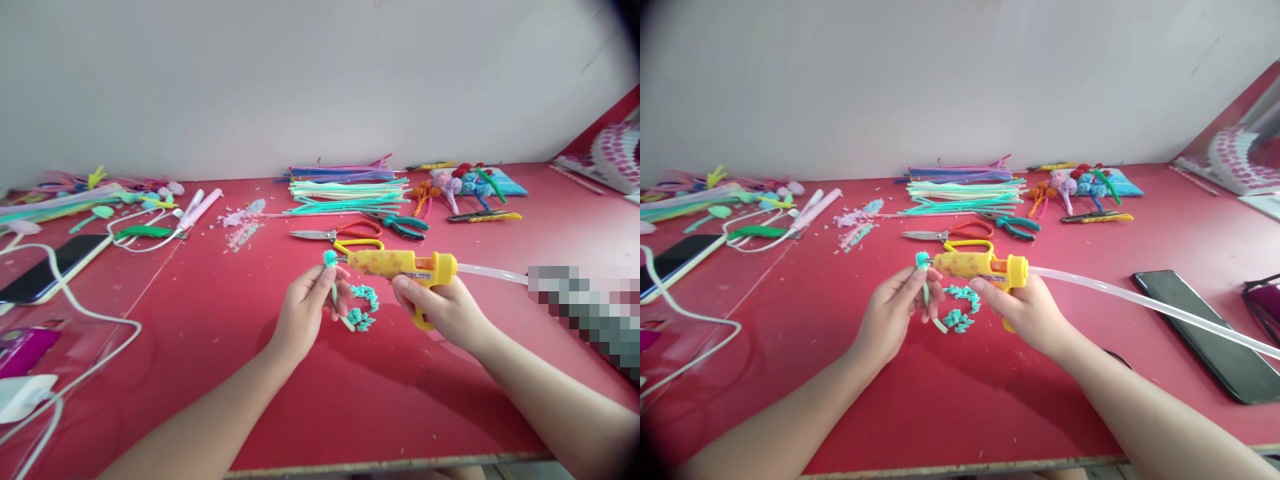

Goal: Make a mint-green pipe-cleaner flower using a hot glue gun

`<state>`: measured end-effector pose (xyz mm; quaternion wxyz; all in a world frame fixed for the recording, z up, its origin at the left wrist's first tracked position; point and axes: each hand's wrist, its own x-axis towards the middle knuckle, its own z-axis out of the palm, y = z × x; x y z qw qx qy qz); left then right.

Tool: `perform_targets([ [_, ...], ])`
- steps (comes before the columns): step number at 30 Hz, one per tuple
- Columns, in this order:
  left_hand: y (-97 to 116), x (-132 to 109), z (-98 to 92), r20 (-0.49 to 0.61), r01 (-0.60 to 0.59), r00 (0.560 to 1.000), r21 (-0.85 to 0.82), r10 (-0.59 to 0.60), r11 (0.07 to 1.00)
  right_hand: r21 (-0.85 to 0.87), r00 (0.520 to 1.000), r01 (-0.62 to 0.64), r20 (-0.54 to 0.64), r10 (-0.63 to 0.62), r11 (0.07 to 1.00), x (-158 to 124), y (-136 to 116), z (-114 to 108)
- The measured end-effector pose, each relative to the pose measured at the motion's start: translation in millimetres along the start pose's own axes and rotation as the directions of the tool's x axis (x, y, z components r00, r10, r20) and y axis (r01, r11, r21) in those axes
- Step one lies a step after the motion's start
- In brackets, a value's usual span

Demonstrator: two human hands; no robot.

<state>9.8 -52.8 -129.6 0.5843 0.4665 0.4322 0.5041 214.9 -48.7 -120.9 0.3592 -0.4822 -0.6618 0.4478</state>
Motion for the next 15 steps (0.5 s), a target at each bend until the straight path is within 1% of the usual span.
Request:
perform_targets([
  [3, 0.4, -0.2, 0.2, -0.002, 0.008, 1.0, -0.001, -0.008, 1.0, 0.004, 1.0, -0.029, -0.01, 0.029, 1.0, -0.2, -1.2, 0.6],
  [8, 0.6, -0.7, 0.8, -0.017, 0.024, 1.0, -0.008, -0.024, 1.0, 0.003, 1.0, -0.024, -0.004, 0.024, 1.0, -0.3, -1.3, 0.8],
  [15, 0.1, -0.6, 0.3, -0.008, 0.022, 1.0, -0.008, -0.022, 1.0, 0.01, 0.999, -0.034, 0.0, 0.034, 0.999, -0.3, 0.9, 0.3],
])
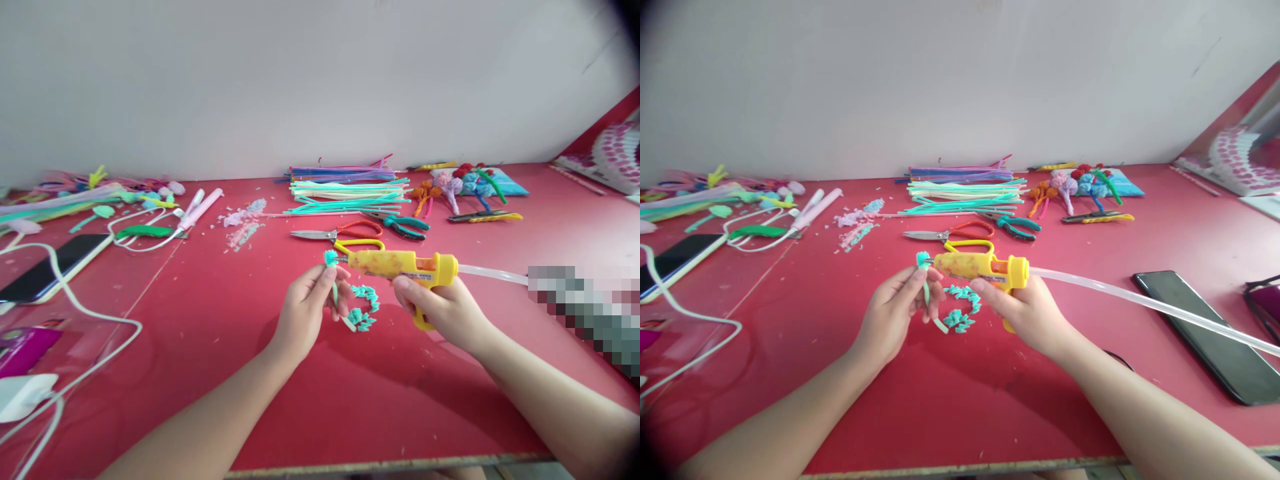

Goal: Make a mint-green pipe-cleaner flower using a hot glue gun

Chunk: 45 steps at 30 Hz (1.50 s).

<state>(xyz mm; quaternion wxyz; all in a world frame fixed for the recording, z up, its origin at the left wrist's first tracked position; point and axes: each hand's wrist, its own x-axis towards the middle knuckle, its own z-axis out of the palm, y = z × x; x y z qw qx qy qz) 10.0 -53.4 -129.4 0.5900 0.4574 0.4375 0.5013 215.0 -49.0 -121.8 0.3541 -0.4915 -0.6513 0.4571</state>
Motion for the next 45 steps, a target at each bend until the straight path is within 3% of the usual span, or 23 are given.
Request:
perform_targets([
  [18, 0, 2, 0.6, -0.036, 0.0, 0.999, -0.005, 0.0, 1.0, -0.119, 0.997, 0.078, -0.005, -0.079, 0.99, -2, -4, 2],
  [21, 1, 3, -0.3, -0.069, -0.002, 0.998, 0.002, 0.002, 1.0, -0.054, 0.997, 0.024, -0.074, -0.028, 0.998, 1, -5, 1],
  [25, 0, 5, -1.1, -0.1, -0.009, 0.995, 0.0, 0.009, 1.0, 0.029, 0.978, -0.128, -0.163, 0.131, 0.991, 11, -8, -3],
  [29, 0, 4, -1.7, -0.079, -0.003, 0.997, 0.053, 0.008, 0.999, -0.12, 0.962, -0.259, -0.126, 0.244, 0.958, 23, -1, -9],
  [32, 2, 2, -1.7, -0.058, 0.004, 0.998, 0.088, 0.001, 0.996, -0.407, 0.949, -0.313, -0.174, 0.263, 0.858, 29, 8, -10],
  [35, 3, 1, -1.5, -0.04, 0.012, 0.999, 0.1, -0.008, 0.995, -0.709, 0.968, -0.25, -0.188, 0.164, 0.66, 31, 14, -10],
  [39, 2, 1, -1.4, -0.023, 0.007, 1.0, 0.101, -0.004, 0.995, -0.862, 0.982, -0.19, -0.17, 0.087, 0.471, 31, 14, -13],
  [42, 1, 1, -1.5, -0.018, 0.004, 1.0, 0.124, -0.001, 0.992, -0.859, 0.975, -0.13, -0.201, -0.093, 0.494, 27, 11, -14],
  [43, 1, 1, -1.4, -0.017, 0.003, 1.0, 0.132, -0.001, 0.991, -0.842, 0.972, -0.045, -0.161, -0.171, 0.537, 25, 9, -13],
  [45, 1, 1, -1.0, -0.012, 0.011, 1.0, 0.147, -0.009, 0.989, -0.754, 0.954, 0.236, 0.06, -0.293, 0.613, 20, 5, -9],
])
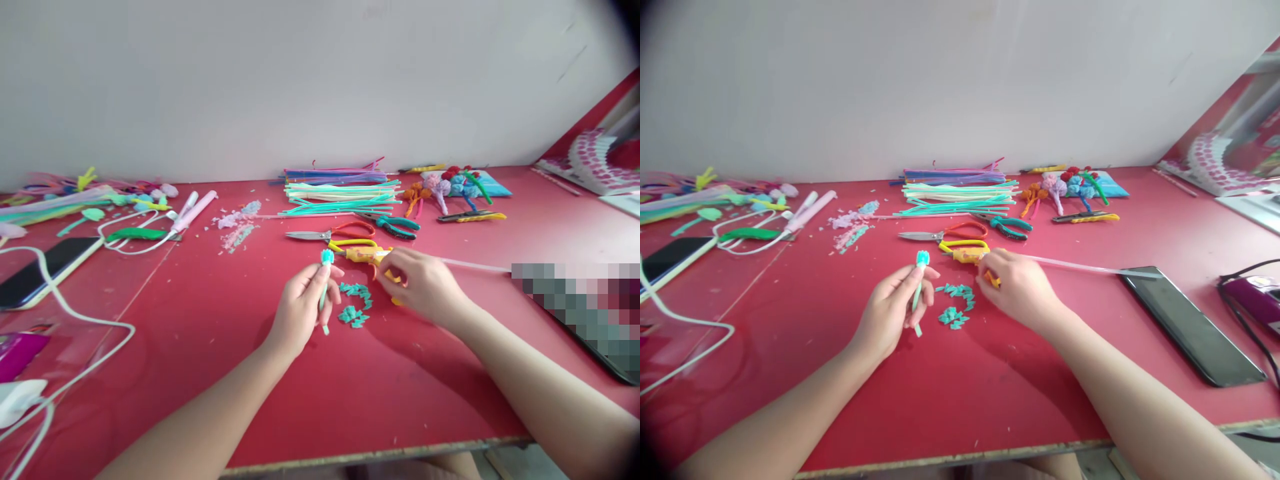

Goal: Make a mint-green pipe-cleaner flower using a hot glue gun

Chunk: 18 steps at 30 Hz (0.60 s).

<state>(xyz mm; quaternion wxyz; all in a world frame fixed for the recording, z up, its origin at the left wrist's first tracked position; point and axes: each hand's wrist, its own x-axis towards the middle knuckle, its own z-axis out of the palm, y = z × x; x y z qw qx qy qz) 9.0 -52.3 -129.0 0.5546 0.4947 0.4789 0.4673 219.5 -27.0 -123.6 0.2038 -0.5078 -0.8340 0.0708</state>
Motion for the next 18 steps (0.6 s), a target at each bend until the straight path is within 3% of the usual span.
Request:
perform_targets([
  [2, 1, 0, 0.7, 0.003, 0.008, 1.0, 0.008, -0.008, 1.0, 0.145, 0.956, 0.242, 0.132, -0.261, 0.959, -3, -7, 0],
  [4, 1, 0, 1.6, 0.004, 0.012, 1.0, 0.006, -0.013, 1.0, 0.162, 0.896, 0.359, 0.215, -0.388, 0.919, -6, -14, 2],
  [6, 1, 1, 2.3, 0.002, 0.013, 1.0, 0.0, -0.013, 1.0, 0.113, 0.878, 0.397, 0.241, -0.413, 0.911, -7, -18, 4],
  [14, -2, 1, 1.9, 0.029, 0.024, 0.999, 0.024, -0.025, 0.999, -0.018, 0.884, 0.436, 0.196, -0.424, 0.9, -8, -20, 19],
  [18, -2, 1, 2.1, 0.03, 0.022, 0.999, 0.03, -0.023, 0.999, 0.093, 0.893, 0.399, 0.184, -0.41, 0.912, -8, -22, 16],
])
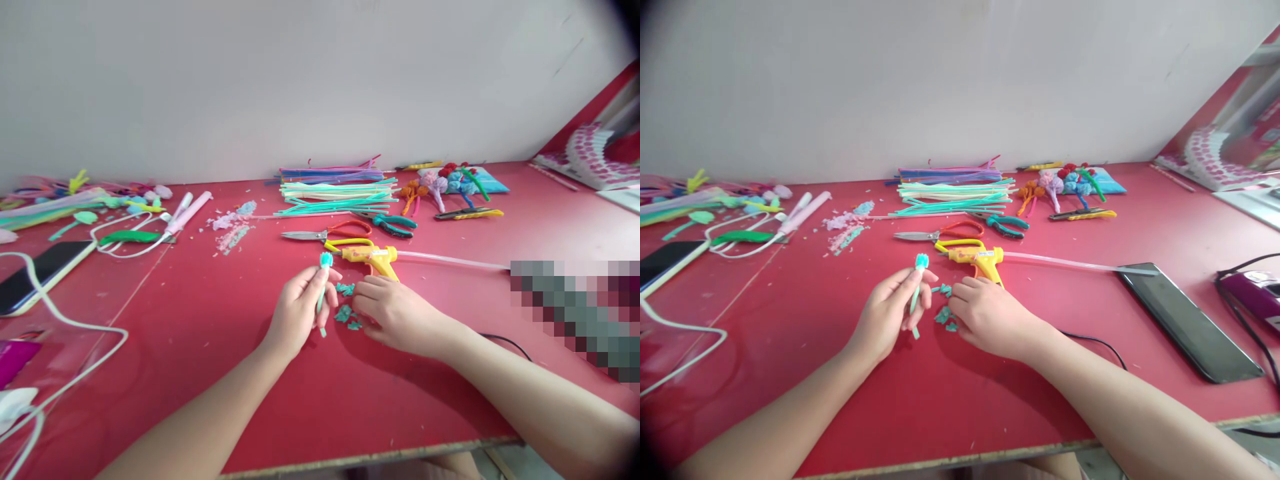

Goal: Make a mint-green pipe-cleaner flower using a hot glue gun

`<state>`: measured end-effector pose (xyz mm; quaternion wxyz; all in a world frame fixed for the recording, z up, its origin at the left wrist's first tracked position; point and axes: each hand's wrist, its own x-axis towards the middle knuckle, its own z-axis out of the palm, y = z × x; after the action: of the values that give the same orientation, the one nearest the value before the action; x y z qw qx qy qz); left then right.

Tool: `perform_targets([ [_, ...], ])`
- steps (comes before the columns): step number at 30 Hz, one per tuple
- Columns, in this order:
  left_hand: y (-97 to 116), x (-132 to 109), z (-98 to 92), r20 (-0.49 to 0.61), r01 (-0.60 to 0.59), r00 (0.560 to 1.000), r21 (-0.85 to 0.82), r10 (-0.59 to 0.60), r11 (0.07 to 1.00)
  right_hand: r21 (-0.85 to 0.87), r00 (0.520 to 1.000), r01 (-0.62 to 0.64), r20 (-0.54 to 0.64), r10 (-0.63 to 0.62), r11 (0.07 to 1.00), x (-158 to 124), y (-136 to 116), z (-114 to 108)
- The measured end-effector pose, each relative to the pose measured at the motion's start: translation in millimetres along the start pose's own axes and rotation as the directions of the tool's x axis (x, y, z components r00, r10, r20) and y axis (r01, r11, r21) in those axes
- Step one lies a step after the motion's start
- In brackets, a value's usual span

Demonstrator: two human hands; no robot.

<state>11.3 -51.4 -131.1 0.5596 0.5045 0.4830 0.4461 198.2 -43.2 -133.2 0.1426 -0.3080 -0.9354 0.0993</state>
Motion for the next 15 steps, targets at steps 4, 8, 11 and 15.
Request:
perform_targets([
  [4, 0, -1, 0.1, 0.012, 0.014, 1.0, 0.002, -0.014, 1.0, 0.332, 0.983, -0.13, -0.083, 0.166, 0.934, -2, -4, -8],
  [8, 0, -2, 1.0, 0.068, 0.044, 0.997, 0.013, -0.045, 0.999, 0.536, 0.952, -0.176, -0.123, 0.282, 0.826, -3, -2, -13],
  [11, 2, -4, 2.1, 0.102, 0.055, 0.993, 0.024, -0.058, 0.998, 0.581, 0.931, -0.186, -0.153, 0.331, 0.792, -2, 3, -15],
  [15, 4, -5, 3.1, 0.148, 0.071, 0.986, 0.042, -0.077, 0.997, 0.696, 0.878, -0.233, -0.148, 0.454, 0.679, -3, 8, -14],
])
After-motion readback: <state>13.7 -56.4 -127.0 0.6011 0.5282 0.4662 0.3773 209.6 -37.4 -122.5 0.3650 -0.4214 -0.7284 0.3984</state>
